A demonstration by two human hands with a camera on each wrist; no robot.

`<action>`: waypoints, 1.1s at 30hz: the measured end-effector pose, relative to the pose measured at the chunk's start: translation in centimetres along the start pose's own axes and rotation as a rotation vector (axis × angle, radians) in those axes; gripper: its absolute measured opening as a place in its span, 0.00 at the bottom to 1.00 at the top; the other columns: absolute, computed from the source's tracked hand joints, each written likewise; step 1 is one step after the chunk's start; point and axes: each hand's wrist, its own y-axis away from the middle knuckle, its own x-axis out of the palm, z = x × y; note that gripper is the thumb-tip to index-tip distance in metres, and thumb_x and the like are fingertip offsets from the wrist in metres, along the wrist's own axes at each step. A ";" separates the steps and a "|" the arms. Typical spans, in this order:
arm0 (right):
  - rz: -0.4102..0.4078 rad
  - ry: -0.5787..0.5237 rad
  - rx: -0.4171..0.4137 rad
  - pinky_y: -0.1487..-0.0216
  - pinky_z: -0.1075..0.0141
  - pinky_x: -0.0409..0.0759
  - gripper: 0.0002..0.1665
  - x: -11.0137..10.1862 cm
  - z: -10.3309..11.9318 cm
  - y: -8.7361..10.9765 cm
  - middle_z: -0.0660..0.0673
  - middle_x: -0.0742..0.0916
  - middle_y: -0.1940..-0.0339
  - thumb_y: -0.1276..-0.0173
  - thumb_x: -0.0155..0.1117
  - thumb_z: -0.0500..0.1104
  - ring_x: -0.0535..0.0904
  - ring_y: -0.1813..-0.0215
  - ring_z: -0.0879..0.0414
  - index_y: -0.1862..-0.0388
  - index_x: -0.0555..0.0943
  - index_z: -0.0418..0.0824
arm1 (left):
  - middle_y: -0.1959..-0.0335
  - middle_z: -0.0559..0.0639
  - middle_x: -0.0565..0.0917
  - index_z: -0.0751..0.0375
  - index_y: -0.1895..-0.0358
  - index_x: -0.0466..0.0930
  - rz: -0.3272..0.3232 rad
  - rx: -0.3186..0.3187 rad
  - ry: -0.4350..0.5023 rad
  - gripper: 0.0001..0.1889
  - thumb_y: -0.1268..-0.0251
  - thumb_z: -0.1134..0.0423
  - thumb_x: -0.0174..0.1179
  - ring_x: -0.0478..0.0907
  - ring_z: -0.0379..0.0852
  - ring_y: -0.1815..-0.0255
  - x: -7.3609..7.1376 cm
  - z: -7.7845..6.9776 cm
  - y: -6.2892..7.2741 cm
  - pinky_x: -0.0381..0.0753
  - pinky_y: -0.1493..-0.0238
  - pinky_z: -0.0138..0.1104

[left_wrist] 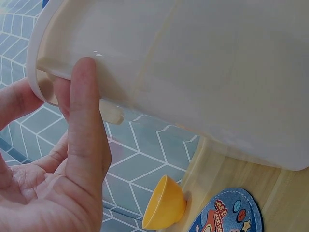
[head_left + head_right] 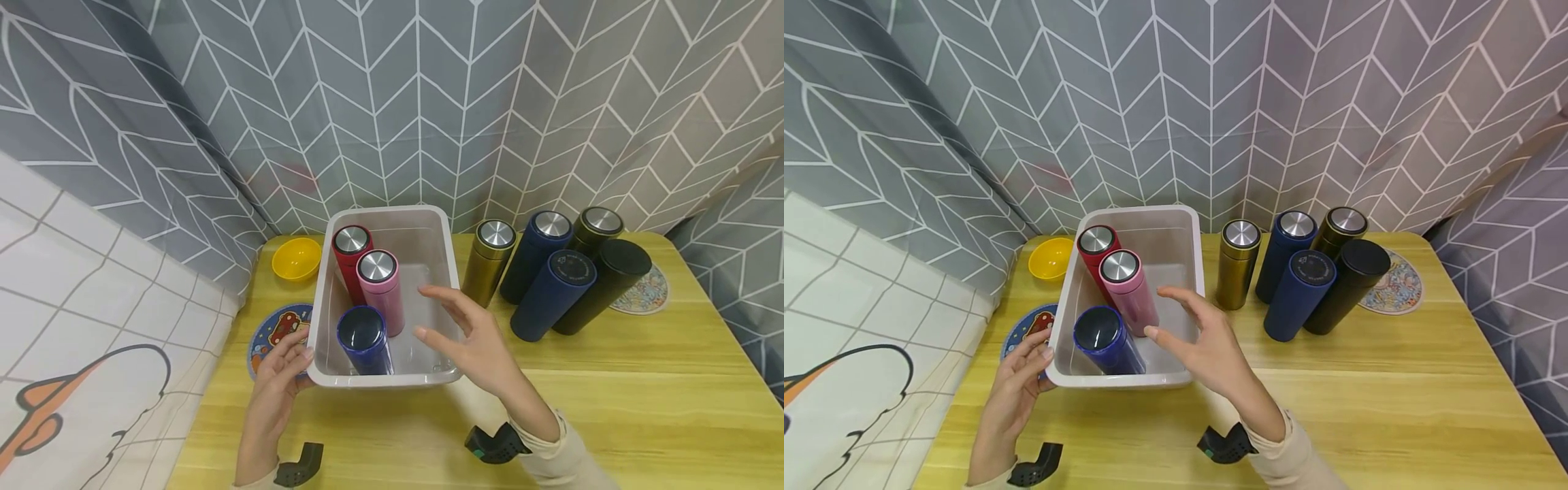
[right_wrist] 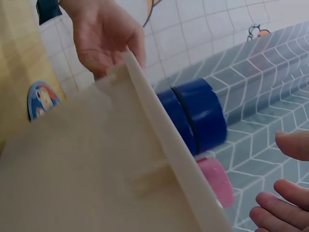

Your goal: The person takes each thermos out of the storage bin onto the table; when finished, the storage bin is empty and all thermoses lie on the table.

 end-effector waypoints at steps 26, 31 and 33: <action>0.169 0.051 -0.036 0.35 0.54 0.81 0.45 6.1 0.5 -1.5 0.48 0.83 0.35 0.48 0.83 0.45 0.80 0.38 0.52 0.31 0.73 0.45 | 0.63 0.42 0.83 0.54 0.40 0.75 0.009 0.026 0.030 0.18 0.26 0.75 0.47 0.82 0.36 0.62 0.1 0.2 -0.1 0.88 0.64 0.31; 0.182 0.094 -0.024 0.38 0.60 0.82 0.48 6.5 0.6 -1.7 0.49 0.83 0.36 0.50 0.84 0.46 0.81 0.41 0.53 0.30 0.71 0.48 | 0.63 0.43 0.83 0.54 0.40 0.75 0.013 0.036 0.033 0.18 0.25 0.75 0.47 0.83 0.36 0.62 0.1 0.2 -0.1 0.88 0.64 0.31; 0.188 0.105 -0.014 0.38 0.61 0.81 0.49 6.7 0.6 -1.8 0.50 0.83 0.35 0.50 0.84 0.46 0.81 0.42 0.53 0.30 0.71 0.48 | 0.63 0.43 0.83 0.54 0.40 0.75 0.014 0.036 0.032 0.18 0.25 0.75 0.47 0.83 0.36 0.62 0.1 0.2 -0.1 0.88 0.64 0.31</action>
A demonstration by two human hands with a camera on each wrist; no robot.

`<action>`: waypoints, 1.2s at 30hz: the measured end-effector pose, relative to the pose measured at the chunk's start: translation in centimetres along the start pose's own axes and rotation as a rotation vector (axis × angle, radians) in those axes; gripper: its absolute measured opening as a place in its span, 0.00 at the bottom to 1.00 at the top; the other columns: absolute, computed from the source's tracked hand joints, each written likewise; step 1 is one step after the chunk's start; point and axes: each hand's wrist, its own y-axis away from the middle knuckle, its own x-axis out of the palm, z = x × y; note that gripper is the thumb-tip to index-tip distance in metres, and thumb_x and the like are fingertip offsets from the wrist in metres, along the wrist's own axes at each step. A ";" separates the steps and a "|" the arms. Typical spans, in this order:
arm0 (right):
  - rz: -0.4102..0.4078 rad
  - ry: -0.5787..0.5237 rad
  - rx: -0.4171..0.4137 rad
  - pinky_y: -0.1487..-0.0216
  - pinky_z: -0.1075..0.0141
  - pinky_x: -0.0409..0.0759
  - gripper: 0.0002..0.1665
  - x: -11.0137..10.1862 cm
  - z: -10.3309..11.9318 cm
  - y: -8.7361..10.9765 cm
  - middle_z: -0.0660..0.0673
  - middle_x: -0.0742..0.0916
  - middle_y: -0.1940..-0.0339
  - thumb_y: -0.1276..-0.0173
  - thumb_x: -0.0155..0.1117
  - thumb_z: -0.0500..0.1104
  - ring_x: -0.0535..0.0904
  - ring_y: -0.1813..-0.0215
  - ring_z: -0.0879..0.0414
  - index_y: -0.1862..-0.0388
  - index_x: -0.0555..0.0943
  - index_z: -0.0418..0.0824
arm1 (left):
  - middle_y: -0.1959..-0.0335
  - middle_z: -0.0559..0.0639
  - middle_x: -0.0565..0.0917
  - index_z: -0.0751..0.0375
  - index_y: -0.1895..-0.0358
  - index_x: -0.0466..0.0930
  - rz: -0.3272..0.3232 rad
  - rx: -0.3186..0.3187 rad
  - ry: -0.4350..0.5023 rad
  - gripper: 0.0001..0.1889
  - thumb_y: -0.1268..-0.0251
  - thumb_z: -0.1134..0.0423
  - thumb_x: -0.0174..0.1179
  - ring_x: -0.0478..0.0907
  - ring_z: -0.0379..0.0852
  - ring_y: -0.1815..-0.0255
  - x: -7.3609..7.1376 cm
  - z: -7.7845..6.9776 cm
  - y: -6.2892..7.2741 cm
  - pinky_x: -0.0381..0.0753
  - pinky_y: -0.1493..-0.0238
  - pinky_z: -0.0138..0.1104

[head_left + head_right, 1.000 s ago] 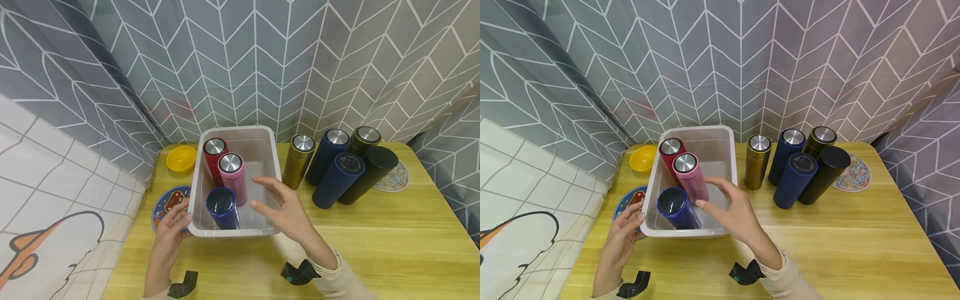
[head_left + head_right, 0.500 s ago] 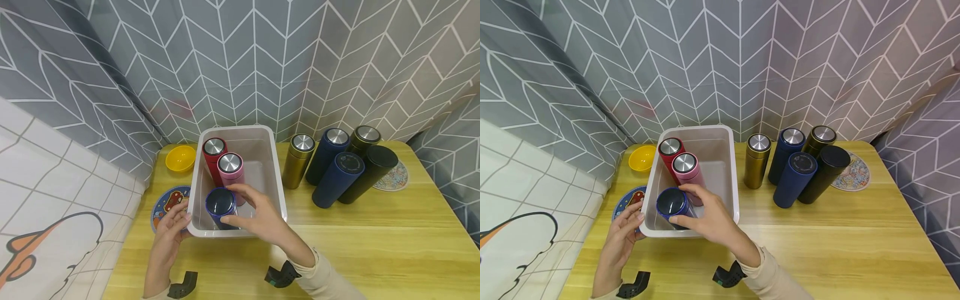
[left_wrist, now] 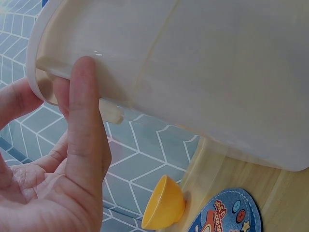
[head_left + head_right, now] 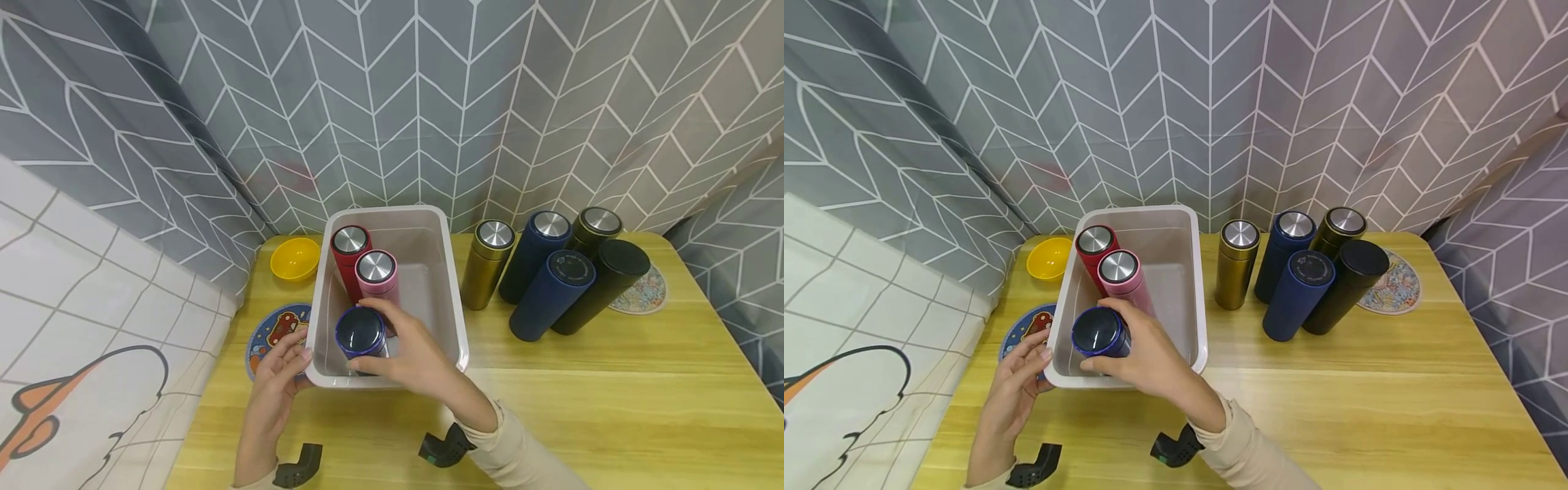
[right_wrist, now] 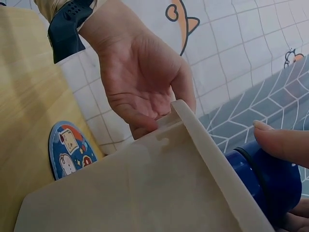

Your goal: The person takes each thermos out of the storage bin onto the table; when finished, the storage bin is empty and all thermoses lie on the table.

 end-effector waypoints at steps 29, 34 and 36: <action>0.025 0.022 0.005 0.38 0.57 0.81 0.46 0.4 0.0 -0.4 0.47 0.86 0.41 0.57 0.87 0.43 0.83 0.44 0.53 0.37 0.76 0.49 | 0.62 0.42 0.83 0.54 0.39 0.74 0.015 0.005 -0.003 0.19 0.26 0.75 0.46 0.83 0.36 0.61 -0.2 0.1 0.1 0.88 0.62 0.31; -0.005 0.048 -0.043 0.40 0.60 0.82 0.45 0.2 -0.3 -0.4 0.48 0.87 0.44 0.61 0.88 0.44 0.84 0.46 0.53 0.40 0.78 0.48 | 0.63 0.42 0.83 0.54 0.39 0.75 0.007 0.003 -0.009 0.19 0.25 0.75 0.47 0.83 0.36 0.61 -0.1 0.0 0.1 0.88 0.63 0.31; -0.019 0.054 -0.054 0.41 0.61 0.83 0.45 0.1 -0.4 -0.3 0.48 0.88 0.45 0.61 0.89 0.44 0.85 0.47 0.52 0.40 0.79 0.47 | 0.63 0.43 0.83 0.54 0.39 0.75 0.009 0.003 -0.010 0.19 0.25 0.75 0.47 0.83 0.37 0.61 -0.1 0.0 0.0 0.88 0.63 0.32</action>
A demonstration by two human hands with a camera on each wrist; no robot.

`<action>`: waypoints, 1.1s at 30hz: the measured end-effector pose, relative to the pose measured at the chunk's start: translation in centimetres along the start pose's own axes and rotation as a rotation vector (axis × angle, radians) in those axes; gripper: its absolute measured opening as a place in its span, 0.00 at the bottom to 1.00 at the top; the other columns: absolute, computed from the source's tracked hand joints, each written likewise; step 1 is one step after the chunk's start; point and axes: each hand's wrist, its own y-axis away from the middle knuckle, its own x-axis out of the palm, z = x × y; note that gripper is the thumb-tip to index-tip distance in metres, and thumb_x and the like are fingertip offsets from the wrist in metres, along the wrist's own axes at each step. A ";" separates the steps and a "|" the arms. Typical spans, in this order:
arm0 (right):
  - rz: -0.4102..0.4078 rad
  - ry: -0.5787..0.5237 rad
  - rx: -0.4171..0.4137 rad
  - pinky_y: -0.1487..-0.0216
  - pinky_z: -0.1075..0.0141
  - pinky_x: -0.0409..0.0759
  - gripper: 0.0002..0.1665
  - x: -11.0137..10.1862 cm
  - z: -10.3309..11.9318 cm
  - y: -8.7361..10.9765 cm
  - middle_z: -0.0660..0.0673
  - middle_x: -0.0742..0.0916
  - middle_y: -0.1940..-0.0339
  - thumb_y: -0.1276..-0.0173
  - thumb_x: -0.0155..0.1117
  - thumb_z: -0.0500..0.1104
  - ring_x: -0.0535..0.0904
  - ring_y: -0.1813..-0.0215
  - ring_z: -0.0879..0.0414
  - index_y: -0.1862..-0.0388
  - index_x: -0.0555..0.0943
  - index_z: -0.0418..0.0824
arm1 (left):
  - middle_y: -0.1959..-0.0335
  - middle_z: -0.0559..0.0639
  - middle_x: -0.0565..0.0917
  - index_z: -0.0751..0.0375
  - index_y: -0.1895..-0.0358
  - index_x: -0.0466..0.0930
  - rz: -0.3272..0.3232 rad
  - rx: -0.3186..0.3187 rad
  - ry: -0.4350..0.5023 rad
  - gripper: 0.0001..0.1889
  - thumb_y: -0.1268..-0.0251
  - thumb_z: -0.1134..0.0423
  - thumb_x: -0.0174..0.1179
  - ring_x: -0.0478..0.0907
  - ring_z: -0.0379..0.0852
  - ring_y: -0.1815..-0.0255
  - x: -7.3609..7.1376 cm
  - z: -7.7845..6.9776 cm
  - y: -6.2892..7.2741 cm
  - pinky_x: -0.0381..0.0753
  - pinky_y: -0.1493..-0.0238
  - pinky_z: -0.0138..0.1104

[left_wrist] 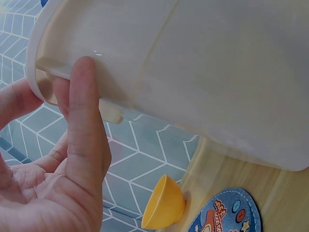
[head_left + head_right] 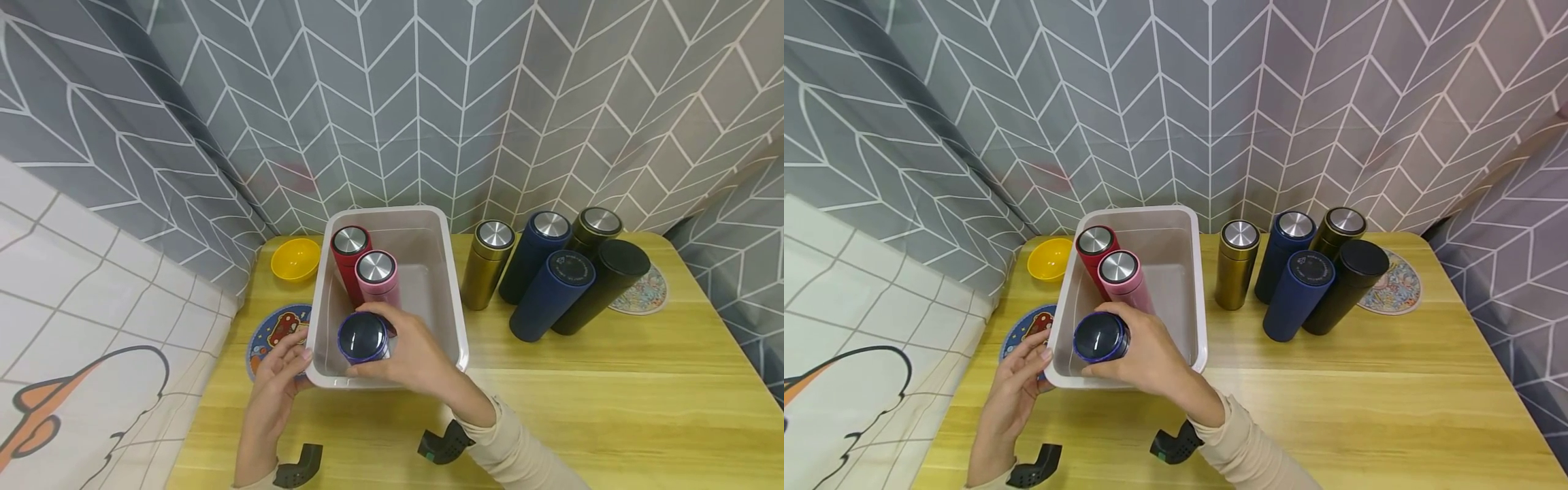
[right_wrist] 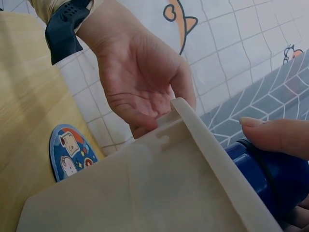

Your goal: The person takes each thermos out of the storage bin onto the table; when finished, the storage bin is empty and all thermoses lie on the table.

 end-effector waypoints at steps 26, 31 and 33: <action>-0.171 -0.195 -0.125 0.42 0.63 0.85 0.47 -6.3 4.0 2.1 0.51 0.86 0.42 0.60 0.87 0.37 0.81 0.42 0.56 0.37 0.78 0.48 | 0.64 0.42 0.84 0.51 0.41 0.76 -0.018 -0.030 -0.006 0.18 0.25 0.74 0.48 0.83 0.35 0.62 0.1 0.0 -0.2 0.88 0.64 0.32; -0.274 -0.225 -0.164 0.43 0.66 0.85 0.49 -7.7 5.1 2.8 0.47 0.86 0.44 0.63 0.86 0.29 0.83 0.44 0.56 0.37 0.78 0.43 | 0.64 0.43 0.83 0.54 0.40 0.76 -0.012 -0.007 0.007 0.18 0.26 0.74 0.47 0.83 0.36 0.62 0.1 0.0 -0.1 0.88 0.64 0.32; -0.316 -0.258 -0.183 0.42 0.66 0.85 0.50 -8.3 5.4 3.0 0.46 0.87 0.44 0.65 0.85 0.25 0.84 0.44 0.55 0.37 0.77 0.39 | 0.63 0.43 0.83 0.54 0.40 0.76 -0.013 -0.004 0.010 0.18 0.25 0.75 0.47 0.83 0.36 0.62 0.1 0.0 -0.1 0.88 0.65 0.32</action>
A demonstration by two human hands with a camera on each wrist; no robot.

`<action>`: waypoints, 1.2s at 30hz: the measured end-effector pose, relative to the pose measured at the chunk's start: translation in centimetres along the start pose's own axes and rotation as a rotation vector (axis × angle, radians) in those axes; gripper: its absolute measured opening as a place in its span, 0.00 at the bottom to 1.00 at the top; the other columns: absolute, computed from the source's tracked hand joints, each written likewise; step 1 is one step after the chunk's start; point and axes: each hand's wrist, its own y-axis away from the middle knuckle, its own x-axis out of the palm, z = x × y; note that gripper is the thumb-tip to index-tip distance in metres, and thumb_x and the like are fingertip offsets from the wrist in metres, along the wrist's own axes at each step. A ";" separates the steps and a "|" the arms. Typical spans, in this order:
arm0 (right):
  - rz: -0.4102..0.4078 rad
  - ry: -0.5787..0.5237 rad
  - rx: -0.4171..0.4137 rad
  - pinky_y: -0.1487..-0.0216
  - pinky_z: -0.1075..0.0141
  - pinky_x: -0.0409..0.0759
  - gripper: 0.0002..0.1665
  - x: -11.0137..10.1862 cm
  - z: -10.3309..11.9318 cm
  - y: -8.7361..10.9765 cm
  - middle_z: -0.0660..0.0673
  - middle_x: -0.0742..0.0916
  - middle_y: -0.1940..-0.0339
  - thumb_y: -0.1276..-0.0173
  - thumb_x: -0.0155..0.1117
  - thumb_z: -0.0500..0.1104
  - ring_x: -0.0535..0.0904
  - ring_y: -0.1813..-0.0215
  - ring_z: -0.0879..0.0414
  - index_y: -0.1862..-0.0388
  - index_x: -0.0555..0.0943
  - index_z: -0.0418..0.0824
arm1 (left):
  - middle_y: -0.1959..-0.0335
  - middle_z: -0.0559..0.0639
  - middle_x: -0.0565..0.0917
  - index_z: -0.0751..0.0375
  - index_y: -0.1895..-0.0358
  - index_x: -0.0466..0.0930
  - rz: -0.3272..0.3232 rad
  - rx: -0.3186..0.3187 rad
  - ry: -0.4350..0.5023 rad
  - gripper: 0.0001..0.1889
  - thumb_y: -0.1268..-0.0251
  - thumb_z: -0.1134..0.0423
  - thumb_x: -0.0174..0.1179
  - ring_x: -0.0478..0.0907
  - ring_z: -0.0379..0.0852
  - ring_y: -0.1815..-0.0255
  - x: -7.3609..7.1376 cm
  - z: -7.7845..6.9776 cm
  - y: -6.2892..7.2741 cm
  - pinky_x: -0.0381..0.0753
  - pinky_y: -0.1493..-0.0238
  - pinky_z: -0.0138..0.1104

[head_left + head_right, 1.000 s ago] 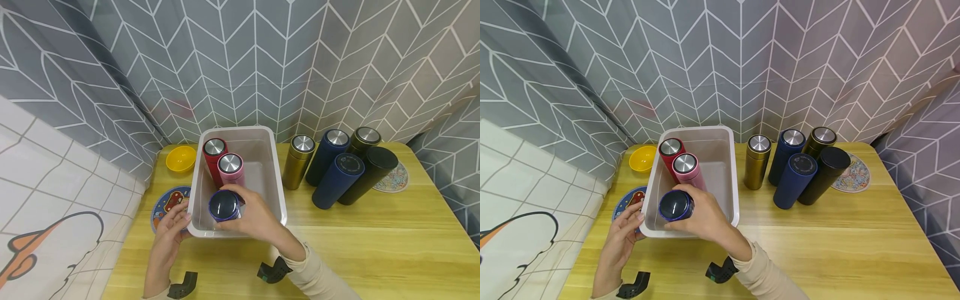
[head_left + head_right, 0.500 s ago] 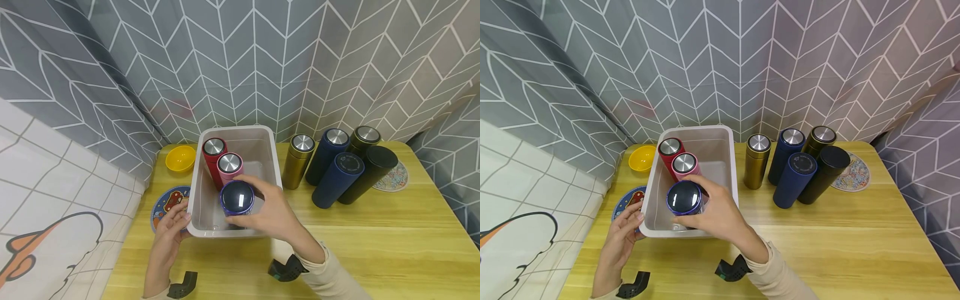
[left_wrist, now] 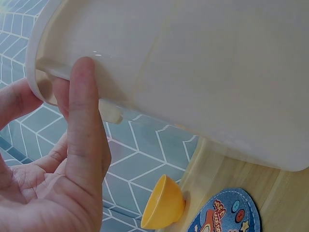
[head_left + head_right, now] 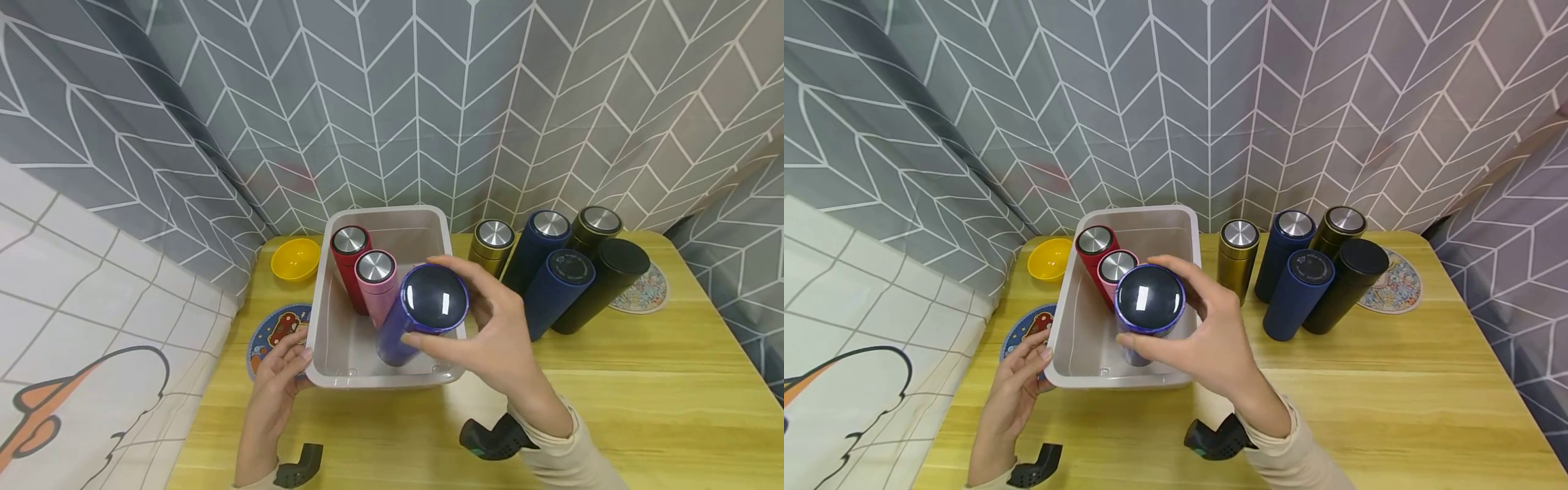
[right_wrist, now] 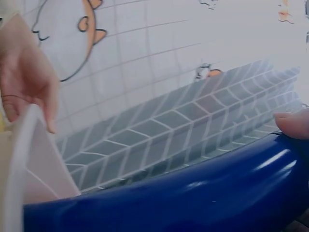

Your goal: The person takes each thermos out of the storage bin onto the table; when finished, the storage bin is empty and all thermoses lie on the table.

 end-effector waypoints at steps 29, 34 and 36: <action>-0.424 -0.282 -0.205 0.49 0.63 0.86 0.41 -6.6 2.8 -1.1 0.31 0.87 0.49 0.64 0.67 0.11 0.85 0.49 0.43 0.43 0.76 0.17 | 0.64 0.42 0.84 0.53 0.41 0.77 -0.013 -0.012 0.020 0.18 0.26 0.75 0.48 0.83 0.36 0.63 0.0 0.1 0.0 0.88 0.65 0.31; -0.428 -0.213 -0.133 0.49 0.65 0.86 0.41 -7.1 2.4 -1.2 0.32 0.87 0.49 0.64 0.70 0.12 0.85 0.51 0.45 0.43 0.77 0.20 | 0.63 0.43 0.84 0.54 0.40 0.76 0.004 0.003 0.031 0.18 0.26 0.75 0.47 0.83 0.37 0.62 -0.1 0.1 0.0 0.88 0.65 0.31; -0.420 -0.164 -0.073 0.49 0.66 0.85 0.41 -7.2 2.1 -1.1 0.34 0.87 0.48 0.63 0.72 0.13 0.85 0.51 0.47 0.42 0.78 0.23 | 0.63 0.43 0.84 0.54 0.40 0.76 0.007 0.003 0.033 0.18 0.25 0.75 0.47 0.83 0.37 0.62 -0.1 0.2 0.0 0.88 0.65 0.31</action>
